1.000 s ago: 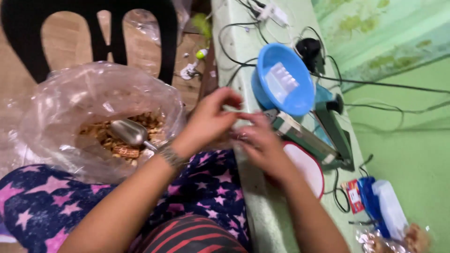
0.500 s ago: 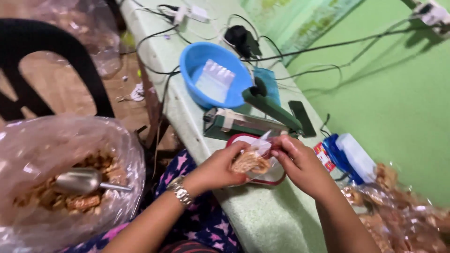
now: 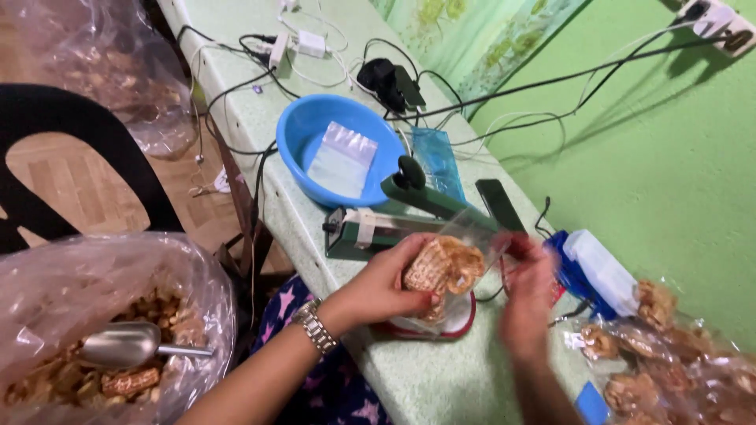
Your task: Manually filling small plastic bags with chicharon and sealing them using a heat sealer.
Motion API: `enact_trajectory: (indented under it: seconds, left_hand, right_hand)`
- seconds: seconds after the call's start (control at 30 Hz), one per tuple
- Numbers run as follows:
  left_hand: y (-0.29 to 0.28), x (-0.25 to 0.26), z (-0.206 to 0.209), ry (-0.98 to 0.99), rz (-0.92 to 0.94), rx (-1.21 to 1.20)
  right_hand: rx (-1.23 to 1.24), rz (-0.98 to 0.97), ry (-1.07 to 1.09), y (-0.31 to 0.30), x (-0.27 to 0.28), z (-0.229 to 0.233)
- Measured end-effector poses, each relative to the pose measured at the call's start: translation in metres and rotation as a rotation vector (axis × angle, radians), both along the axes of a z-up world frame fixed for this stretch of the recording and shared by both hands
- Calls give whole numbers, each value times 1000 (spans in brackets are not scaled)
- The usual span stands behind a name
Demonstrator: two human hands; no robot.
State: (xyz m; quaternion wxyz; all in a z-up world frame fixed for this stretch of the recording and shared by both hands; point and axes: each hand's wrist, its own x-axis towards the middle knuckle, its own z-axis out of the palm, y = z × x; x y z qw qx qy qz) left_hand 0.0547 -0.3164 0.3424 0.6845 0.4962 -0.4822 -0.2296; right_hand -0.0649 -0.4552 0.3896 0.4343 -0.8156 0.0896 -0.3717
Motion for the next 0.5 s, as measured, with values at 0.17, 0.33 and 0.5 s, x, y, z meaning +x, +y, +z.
enact_trajectory:
  seconds: [0.17,0.33,0.5]
  left_hand:
    - [-23,-14,3,72,-14,84]
    - [-40,-6,20,-248,65,-76]
    - [-49,16,-3,-296,113,93]
  right_hand:
    - [394,-113,146,-24,0,-107]
    - [366,205,-416,-21,10,-70]
    - [396,25,-117,-15,12,-58]
